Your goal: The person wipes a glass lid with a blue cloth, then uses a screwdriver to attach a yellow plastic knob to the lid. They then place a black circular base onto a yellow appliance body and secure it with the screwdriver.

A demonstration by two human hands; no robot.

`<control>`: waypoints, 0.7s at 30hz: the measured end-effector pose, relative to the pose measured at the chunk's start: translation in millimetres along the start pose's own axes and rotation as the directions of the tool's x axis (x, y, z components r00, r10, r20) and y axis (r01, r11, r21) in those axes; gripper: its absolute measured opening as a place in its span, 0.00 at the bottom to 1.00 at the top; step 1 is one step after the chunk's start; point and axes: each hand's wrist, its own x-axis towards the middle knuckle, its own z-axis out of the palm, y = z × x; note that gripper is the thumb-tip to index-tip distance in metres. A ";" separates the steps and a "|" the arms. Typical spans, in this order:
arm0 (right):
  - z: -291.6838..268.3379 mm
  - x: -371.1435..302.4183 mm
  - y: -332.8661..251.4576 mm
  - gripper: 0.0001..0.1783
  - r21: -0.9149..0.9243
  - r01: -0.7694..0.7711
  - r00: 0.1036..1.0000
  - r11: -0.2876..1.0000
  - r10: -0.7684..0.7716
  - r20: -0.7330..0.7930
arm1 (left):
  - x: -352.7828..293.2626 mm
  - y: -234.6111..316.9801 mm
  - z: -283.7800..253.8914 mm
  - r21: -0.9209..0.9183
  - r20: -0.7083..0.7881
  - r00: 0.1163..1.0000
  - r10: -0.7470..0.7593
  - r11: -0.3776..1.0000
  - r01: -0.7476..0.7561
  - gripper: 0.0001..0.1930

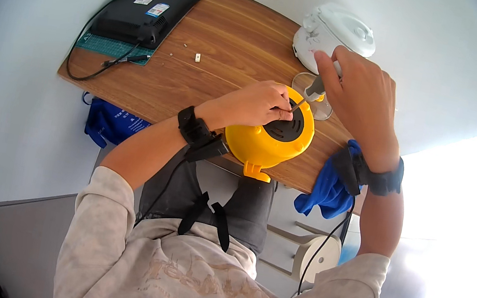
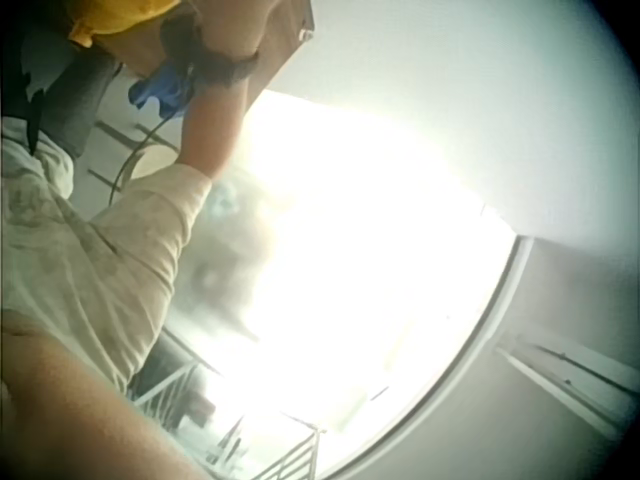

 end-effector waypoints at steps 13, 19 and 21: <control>-30.9 -20.1 24.9 0.14 0.491 0.070 0.988 0.868 -0.128 0.086 | -0.5 -1.3 0.6 -0.035 0.019 1.000 -0.007 0.999 0.008 0.10; -29.9 -4.8 33.7 0.28 0.112 -0.029 0.981 0.993 0.007 0.194 | 1.3 1.6 -7.9 -0.017 0.084 0.996 -0.006 1.000 0.007 0.12; -26.3 -8.8 26.1 0.34 -0.006 -0.031 0.989 0.999 0.032 0.146 | 1.3 1.0 -6.1 0.009 0.081 0.997 -0.015 1.000 0.014 0.13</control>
